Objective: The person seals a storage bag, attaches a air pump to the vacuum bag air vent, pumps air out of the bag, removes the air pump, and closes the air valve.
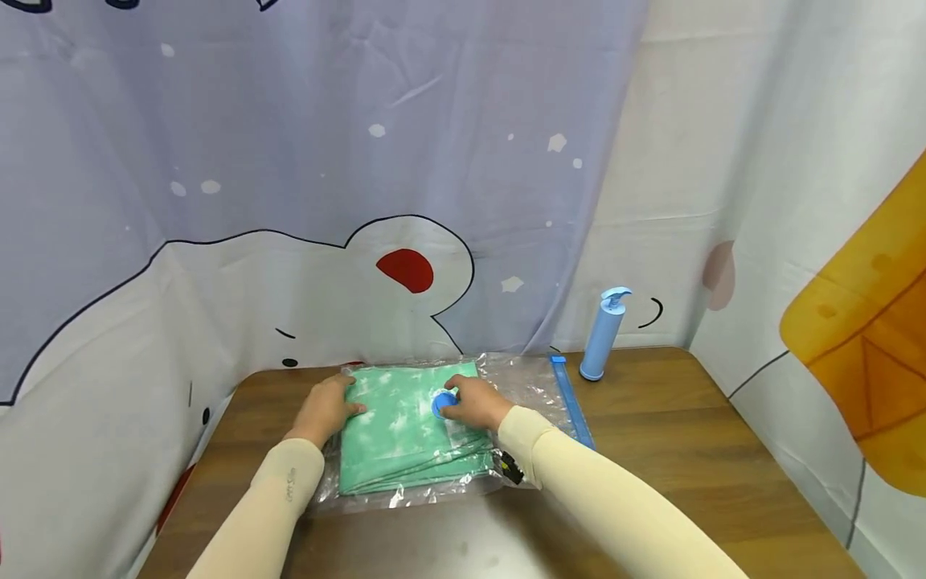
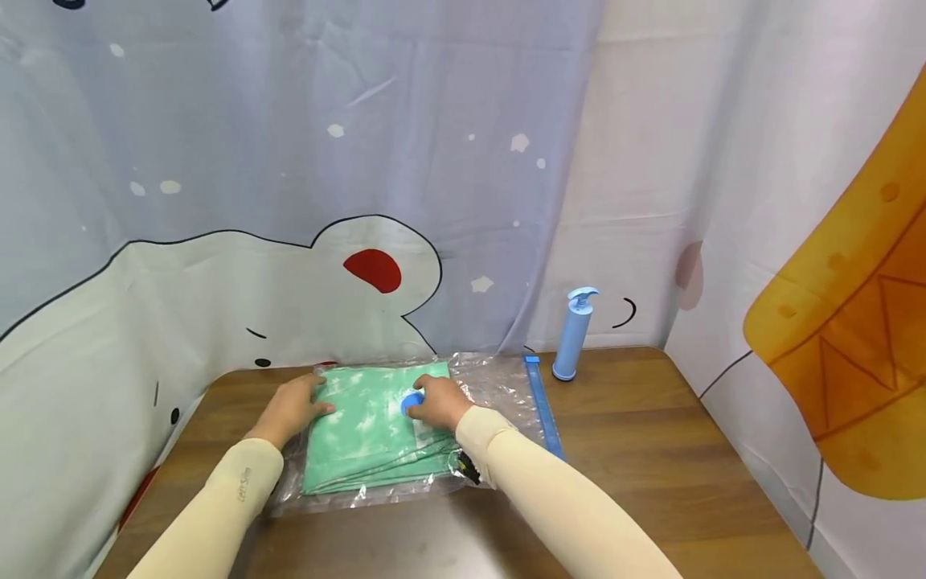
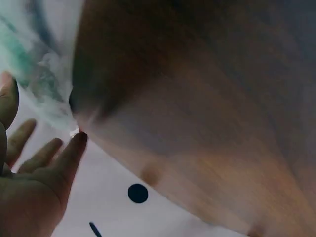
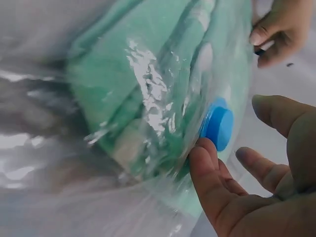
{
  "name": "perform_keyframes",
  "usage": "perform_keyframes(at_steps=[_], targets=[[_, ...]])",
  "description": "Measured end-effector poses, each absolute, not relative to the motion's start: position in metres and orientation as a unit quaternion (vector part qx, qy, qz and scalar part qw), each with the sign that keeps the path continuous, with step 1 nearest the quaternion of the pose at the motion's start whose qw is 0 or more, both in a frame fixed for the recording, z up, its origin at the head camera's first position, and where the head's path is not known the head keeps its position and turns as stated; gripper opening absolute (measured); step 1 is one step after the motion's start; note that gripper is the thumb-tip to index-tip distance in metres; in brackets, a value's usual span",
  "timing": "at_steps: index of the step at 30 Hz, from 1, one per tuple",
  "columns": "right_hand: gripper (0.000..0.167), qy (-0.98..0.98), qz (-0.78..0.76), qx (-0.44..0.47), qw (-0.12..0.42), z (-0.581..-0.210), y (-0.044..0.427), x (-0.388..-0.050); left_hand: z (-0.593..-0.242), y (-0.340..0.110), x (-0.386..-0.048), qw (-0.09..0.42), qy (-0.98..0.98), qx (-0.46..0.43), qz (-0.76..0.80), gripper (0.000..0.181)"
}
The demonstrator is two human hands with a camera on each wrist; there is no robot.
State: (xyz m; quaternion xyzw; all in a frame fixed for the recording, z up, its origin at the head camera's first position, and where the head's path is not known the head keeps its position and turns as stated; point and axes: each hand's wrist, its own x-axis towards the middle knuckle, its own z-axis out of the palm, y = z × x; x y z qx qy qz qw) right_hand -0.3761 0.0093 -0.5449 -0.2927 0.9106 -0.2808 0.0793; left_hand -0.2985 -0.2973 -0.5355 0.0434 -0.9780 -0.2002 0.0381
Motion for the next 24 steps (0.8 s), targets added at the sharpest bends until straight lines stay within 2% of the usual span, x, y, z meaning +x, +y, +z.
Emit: perform_keyframes(at_steps=[4, 6, 10, 15, 24], targets=[[0.059, 0.933, -0.195, -0.301, 0.018, -0.604, -0.013, -0.423, -0.539, -0.297, -0.304, -0.002, -0.977, 0.045, -0.209, 0.071], [0.055, 0.938, -0.171, -0.301, -0.012, -0.612, -0.018, -0.426, -0.536, -0.299, -0.306, -0.018, -0.98, 0.035, -0.197, 0.071], [0.045, 0.944, -0.157, -0.286, -0.052, -0.616, -0.024, -0.426, -0.527, -0.302, -0.311, -0.037, -0.985, 0.019, -0.169, 0.072], [0.034, 0.946, -0.134, -0.282, -0.085, -0.617, -0.031, -0.426, -0.52, -0.295, -0.318, -0.029, -0.99, 0.012, -0.137, 0.07], [0.034, 0.945, -0.092, -0.293, -0.113, -0.62, -0.035, -0.429, -0.526, -0.286, -0.329, -0.034, -0.993, -0.001, -0.109, 0.066]])
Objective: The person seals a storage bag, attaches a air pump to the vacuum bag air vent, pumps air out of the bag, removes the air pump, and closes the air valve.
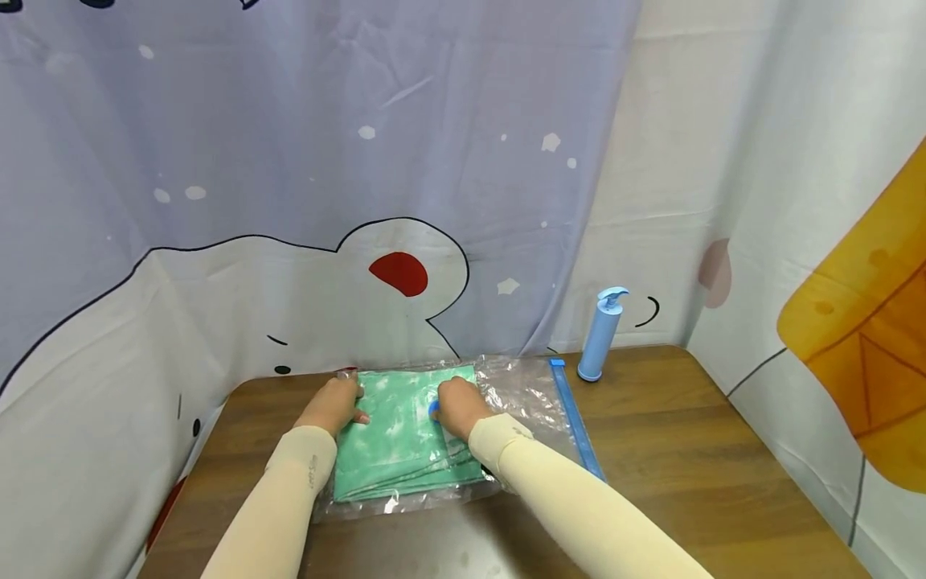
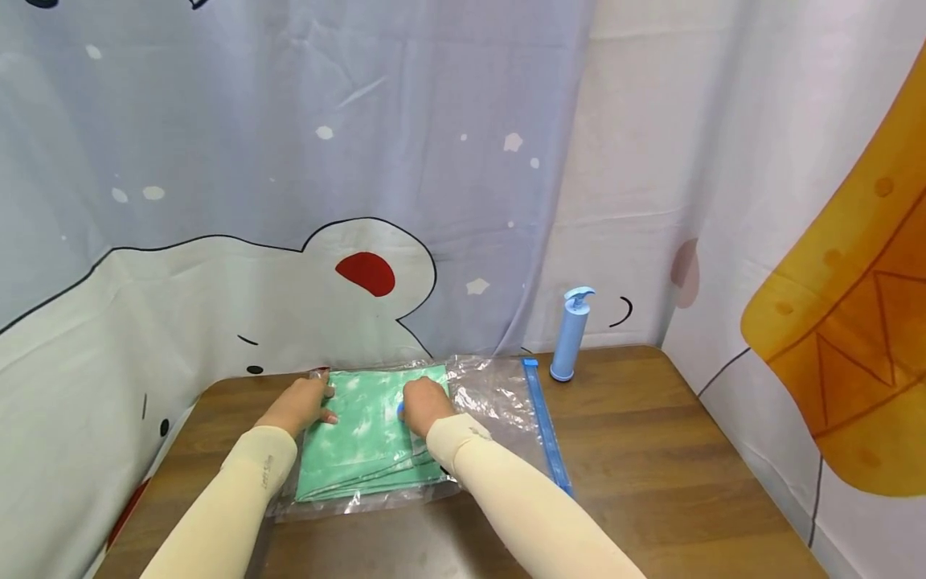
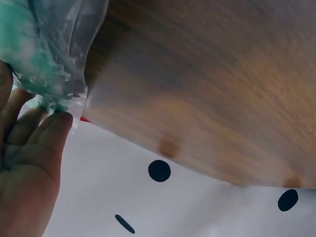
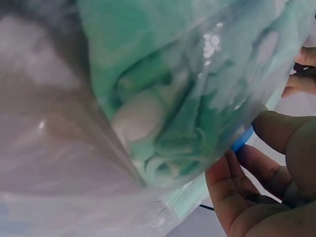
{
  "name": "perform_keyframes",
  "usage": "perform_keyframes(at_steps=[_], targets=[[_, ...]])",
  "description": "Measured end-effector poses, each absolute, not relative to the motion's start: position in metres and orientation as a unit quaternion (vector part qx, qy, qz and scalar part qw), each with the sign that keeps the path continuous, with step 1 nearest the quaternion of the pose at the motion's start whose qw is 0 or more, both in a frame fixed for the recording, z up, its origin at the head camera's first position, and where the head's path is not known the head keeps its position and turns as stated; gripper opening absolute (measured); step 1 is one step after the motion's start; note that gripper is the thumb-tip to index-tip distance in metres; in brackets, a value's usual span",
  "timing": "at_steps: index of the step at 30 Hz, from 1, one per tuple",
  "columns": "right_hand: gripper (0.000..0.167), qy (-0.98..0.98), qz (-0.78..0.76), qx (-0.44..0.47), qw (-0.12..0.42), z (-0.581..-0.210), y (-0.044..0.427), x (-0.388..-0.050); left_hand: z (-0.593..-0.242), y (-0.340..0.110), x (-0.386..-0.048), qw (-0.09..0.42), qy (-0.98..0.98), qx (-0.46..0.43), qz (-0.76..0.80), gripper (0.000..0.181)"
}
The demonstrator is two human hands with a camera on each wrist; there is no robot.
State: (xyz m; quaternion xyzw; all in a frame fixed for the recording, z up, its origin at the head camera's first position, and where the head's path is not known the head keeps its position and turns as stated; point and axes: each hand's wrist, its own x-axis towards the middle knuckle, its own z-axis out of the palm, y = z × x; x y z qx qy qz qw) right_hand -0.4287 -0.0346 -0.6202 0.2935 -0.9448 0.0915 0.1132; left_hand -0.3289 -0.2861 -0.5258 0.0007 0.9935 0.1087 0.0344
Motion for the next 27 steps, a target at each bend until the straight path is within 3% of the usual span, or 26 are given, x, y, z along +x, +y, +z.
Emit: perform_keyframes(at_steps=[3, 9, 20, 27], targets=[[0.033, -0.944, 0.083, 0.297, 0.115, -0.621, -0.034, -0.427, -0.524, -0.289, -0.334, 0.056, 0.992, 0.008, 0.109, 0.063], [0.032, -0.94, 0.087, 0.307, 0.12, -0.62, -0.031, -0.424, -0.521, -0.294, -0.341, 0.087, 0.988, 0.008, 0.125, 0.076], [0.034, -0.932, 0.089, 0.321, 0.147, -0.62, -0.028, -0.424, -0.518, -0.282, -0.333, 0.057, 0.991, 0.0, 0.123, 0.076], [0.033, -0.923, 0.076, 0.337, 0.167, -0.627, -0.027, -0.426, -0.523, -0.283, -0.327, 0.06, 0.99, 0.002, 0.127, 0.09]])
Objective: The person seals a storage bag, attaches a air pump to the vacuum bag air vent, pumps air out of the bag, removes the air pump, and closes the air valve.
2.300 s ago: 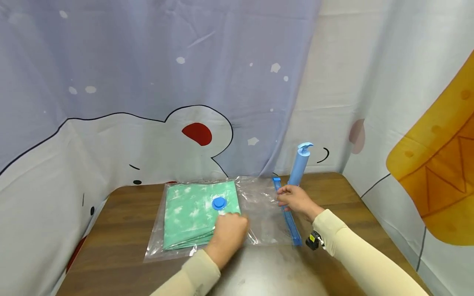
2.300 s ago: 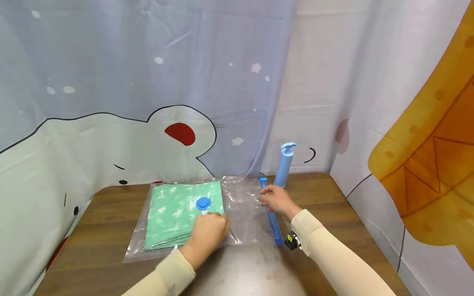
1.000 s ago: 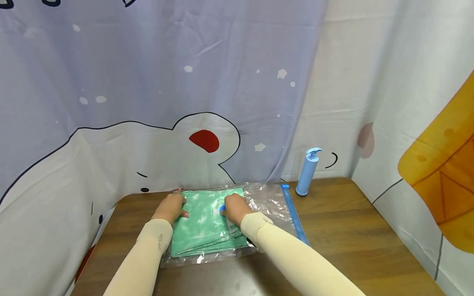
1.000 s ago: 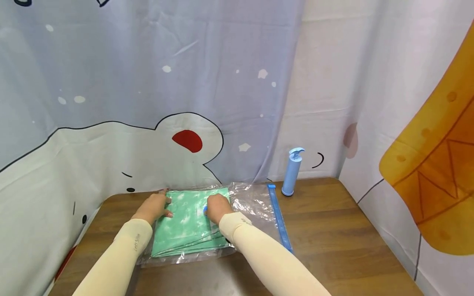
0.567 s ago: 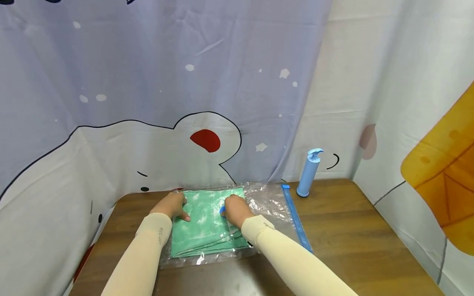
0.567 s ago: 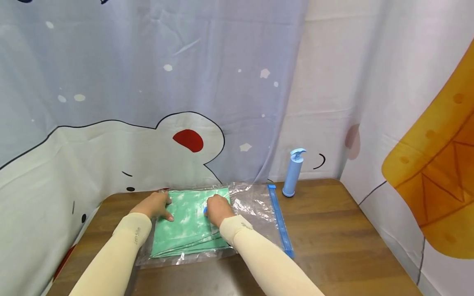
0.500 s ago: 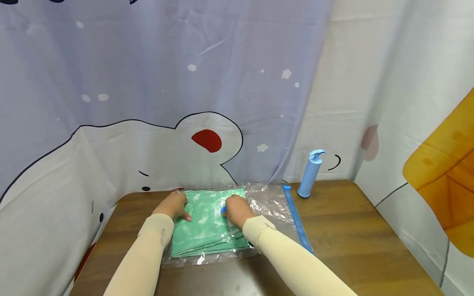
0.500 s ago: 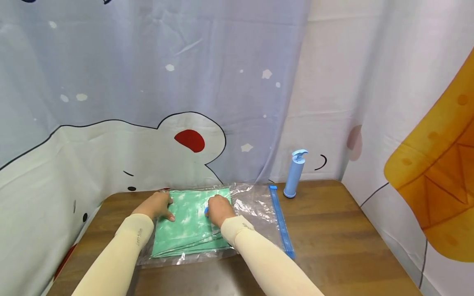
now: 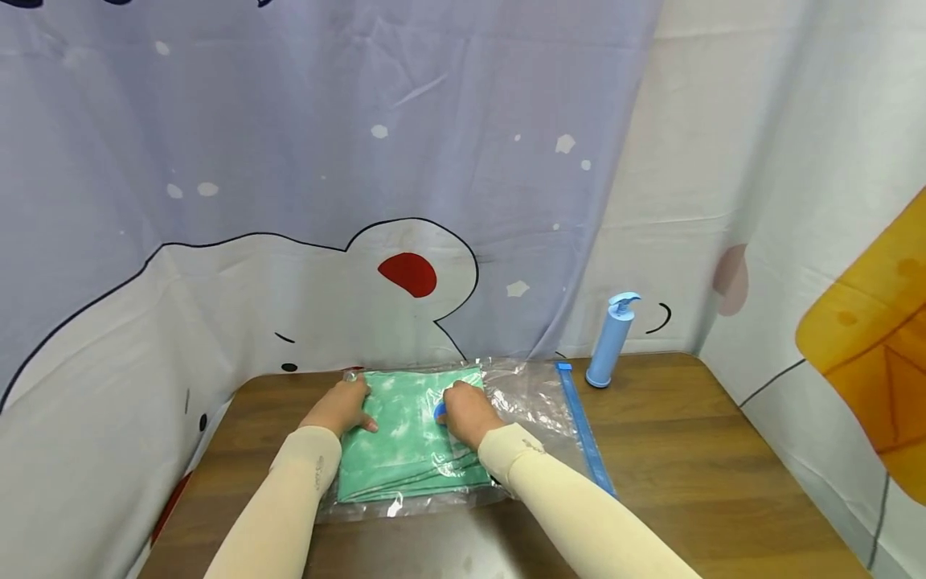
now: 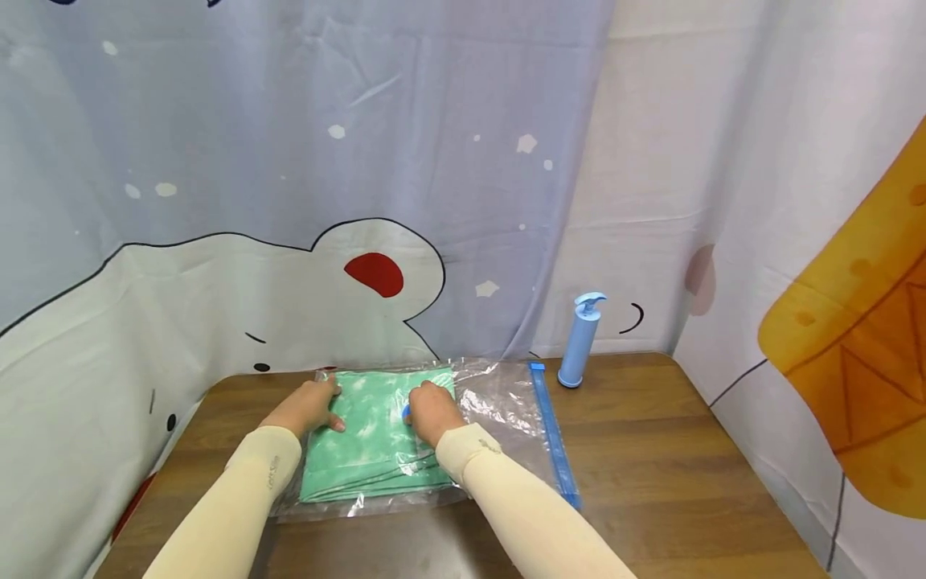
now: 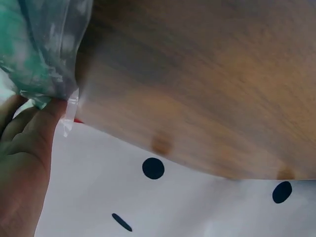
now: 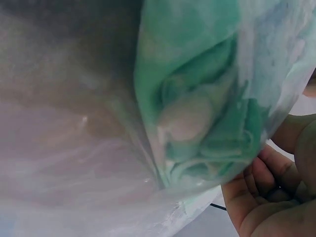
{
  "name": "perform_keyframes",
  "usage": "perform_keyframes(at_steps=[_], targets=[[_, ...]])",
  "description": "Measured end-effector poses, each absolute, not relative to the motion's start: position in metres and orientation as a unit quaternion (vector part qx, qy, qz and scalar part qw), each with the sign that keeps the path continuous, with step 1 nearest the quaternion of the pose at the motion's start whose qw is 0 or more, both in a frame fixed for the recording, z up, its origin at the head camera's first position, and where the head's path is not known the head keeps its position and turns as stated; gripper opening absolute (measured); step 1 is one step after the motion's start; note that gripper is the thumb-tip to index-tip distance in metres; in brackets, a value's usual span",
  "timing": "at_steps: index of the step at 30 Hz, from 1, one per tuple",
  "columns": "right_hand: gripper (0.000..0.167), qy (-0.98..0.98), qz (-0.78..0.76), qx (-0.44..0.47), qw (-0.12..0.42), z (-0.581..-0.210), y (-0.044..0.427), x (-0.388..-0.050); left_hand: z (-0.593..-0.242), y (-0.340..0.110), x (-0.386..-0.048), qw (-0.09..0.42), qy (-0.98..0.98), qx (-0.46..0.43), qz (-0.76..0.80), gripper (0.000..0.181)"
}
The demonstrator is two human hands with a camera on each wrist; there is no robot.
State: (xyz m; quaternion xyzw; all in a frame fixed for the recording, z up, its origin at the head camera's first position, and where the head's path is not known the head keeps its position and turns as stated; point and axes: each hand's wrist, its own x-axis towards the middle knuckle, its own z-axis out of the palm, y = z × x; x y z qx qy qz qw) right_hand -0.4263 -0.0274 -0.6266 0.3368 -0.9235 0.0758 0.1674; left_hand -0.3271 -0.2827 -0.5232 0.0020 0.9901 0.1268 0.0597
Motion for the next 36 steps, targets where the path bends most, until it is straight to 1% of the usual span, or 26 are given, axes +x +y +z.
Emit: perform_keyframes(at_steps=[6, 8, 9, 10, 15, 16, 21, 29, 36], targets=[[0.033, -0.92, 0.079, 0.345, 0.171, -0.628, -0.028, -0.428, -0.52, -0.283, -0.323, 0.06, 0.988, -0.004, 0.145, 0.097], [0.032, -0.919, 0.08, 0.347, 0.17, -0.628, -0.027, -0.429, -0.52, -0.283, -0.326, 0.065, 0.988, -0.002, 0.139, 0.097], [0.032, -0.919, 0.082, 0.348, 0.168, -0.629, -0.027, -0.429, -0.531, -0.29, -0.335, 0.066, 0.988, 0.003, 0.138, 0.1], [0.032, -0.918, 0.083, 0.35, 0.168, -0.629, -0.026, -0.429, -0.531, -0.289, -0.336, 0.069, 0.989, 0.006, 0.133, 0.1], [0.03, -0.915, 0.085, 0.36, 0.16, -0.628, -0.023, -0.426, -0.532, -0.288, -0.337, 0.081, 0.989, 0.01, 0.12, 0.1], [0.03, -0.915, 0.084, 0.361, 0.16, -0.627, -0.024, -0.426, -0.521, -0.282, -0.329, 0.083, 0.99, 0.008, 0.113, 0.097], [0.03, -0.914, 0.077, 0.366, 0.157, -0.624, -0.025, -0.425, -0.521, -0.283, -0.33, 0.079, 0.991, 0.012, 0.106, 0.096], [0.031, -0.912, 0.074, 0.375, 0.149, -0.627, -0.025, -0.426, -0.524, -0.281, -0.333, 0.087, 0.991, 0.005, 0.104, 0.096], [0.03, -0.912, 0.068, 0.377, 0.15, -0.621, -0.023, -0.424, -0.52, -0.277, -0.333, 0.083, 0.992, 0.009, 0.09, 0.093]])
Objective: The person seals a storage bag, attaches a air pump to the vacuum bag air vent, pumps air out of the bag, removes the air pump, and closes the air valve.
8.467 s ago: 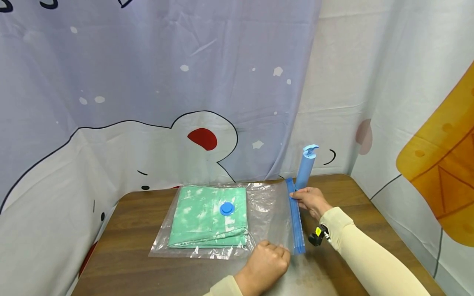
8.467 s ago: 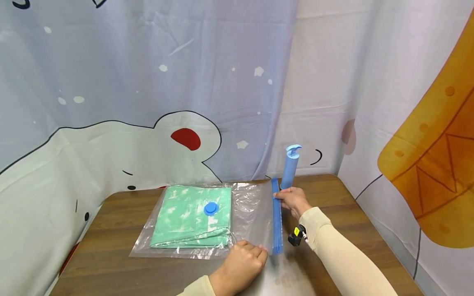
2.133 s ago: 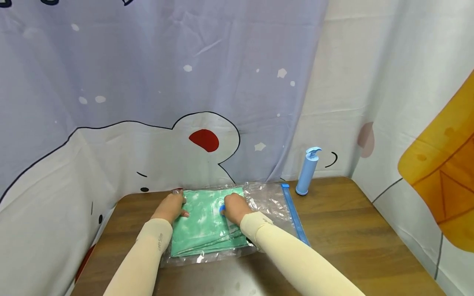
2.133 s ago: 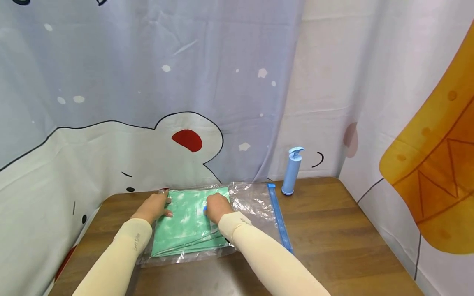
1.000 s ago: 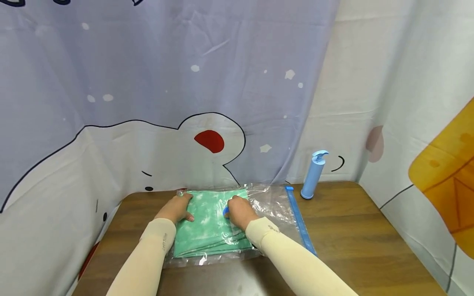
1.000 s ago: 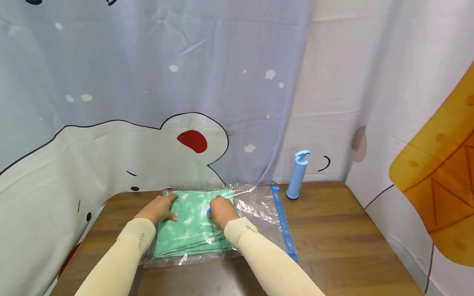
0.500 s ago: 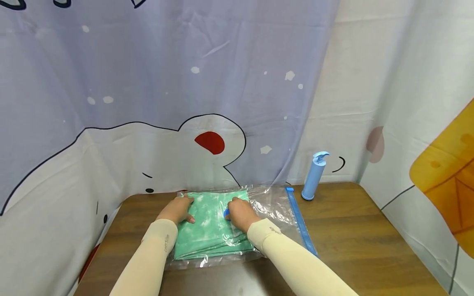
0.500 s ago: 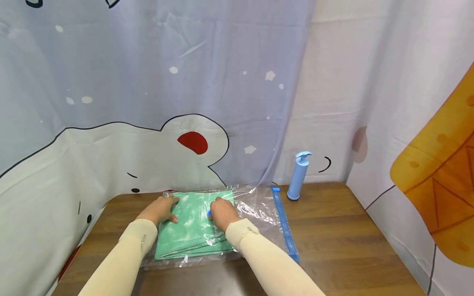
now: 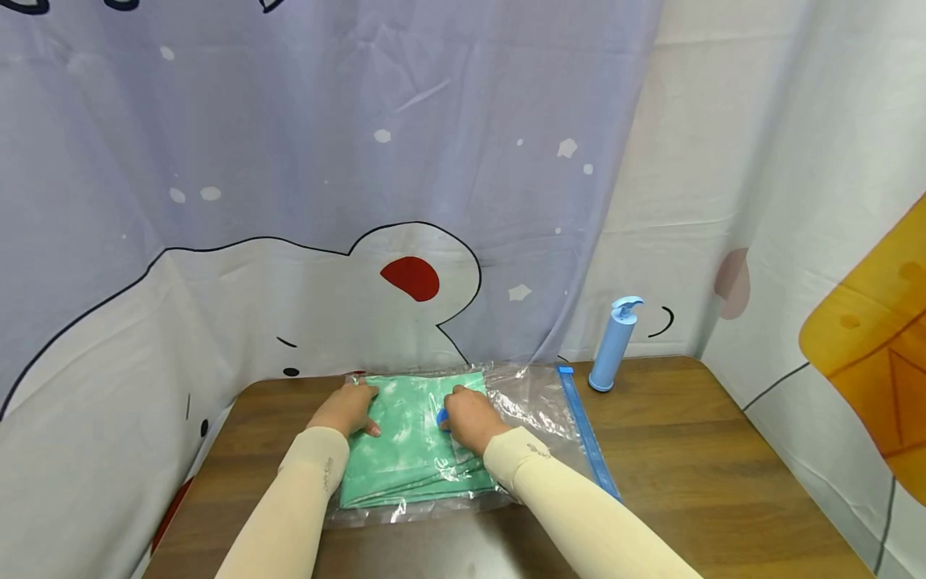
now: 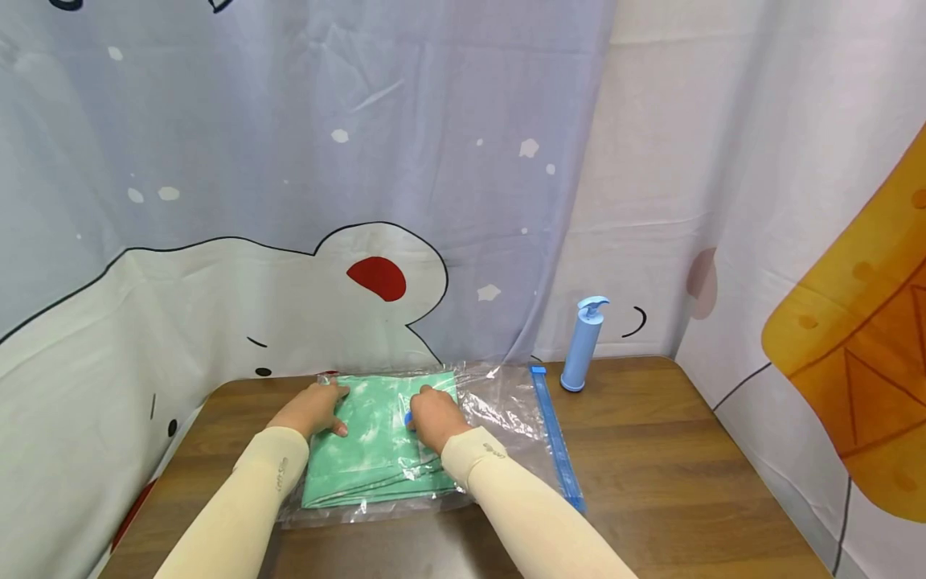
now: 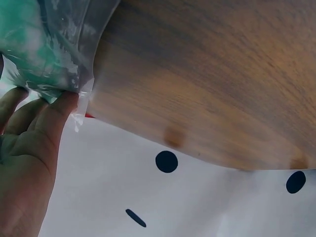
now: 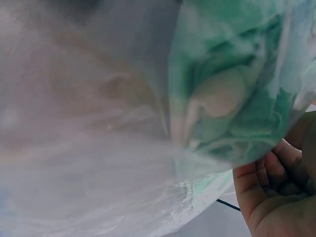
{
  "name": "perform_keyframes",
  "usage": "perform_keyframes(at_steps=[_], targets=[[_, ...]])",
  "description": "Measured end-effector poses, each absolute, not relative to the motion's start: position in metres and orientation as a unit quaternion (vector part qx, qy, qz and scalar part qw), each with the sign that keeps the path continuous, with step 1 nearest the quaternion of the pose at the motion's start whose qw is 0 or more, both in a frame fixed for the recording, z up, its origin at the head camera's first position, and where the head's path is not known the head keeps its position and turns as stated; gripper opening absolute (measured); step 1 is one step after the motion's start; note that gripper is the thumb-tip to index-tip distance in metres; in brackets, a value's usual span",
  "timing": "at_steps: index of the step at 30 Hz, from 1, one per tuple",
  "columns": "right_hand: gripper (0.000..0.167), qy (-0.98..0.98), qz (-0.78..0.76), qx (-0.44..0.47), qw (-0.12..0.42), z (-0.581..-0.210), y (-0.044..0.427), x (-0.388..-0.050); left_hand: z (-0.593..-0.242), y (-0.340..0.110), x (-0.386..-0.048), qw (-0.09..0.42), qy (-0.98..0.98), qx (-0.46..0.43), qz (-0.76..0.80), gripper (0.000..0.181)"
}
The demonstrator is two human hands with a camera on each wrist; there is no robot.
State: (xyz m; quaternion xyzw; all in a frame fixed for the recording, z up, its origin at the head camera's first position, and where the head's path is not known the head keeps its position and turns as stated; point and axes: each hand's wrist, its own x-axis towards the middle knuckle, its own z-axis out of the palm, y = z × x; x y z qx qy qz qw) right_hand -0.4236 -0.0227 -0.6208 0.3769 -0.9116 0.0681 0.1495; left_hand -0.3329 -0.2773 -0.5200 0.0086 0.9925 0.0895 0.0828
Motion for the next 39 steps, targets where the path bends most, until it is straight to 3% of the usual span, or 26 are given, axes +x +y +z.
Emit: perform_keyframes(at_steps=[26, 39], targets=[[0.034, -0.906, 0.101, 0.39, 0.132, -0.612, -0.014, -0.411, -0.517, -0.273, -0.329, 0.077, 0.994, 0.005, 0.083, 0.088], [0.042, -0.916, 0.159, 0.346, 0.131, -0.62, -0.011, -0.418, -0.518, -0.276, -0.331, 0.069, 0.993, 0.005, 0.094, 0.087]])
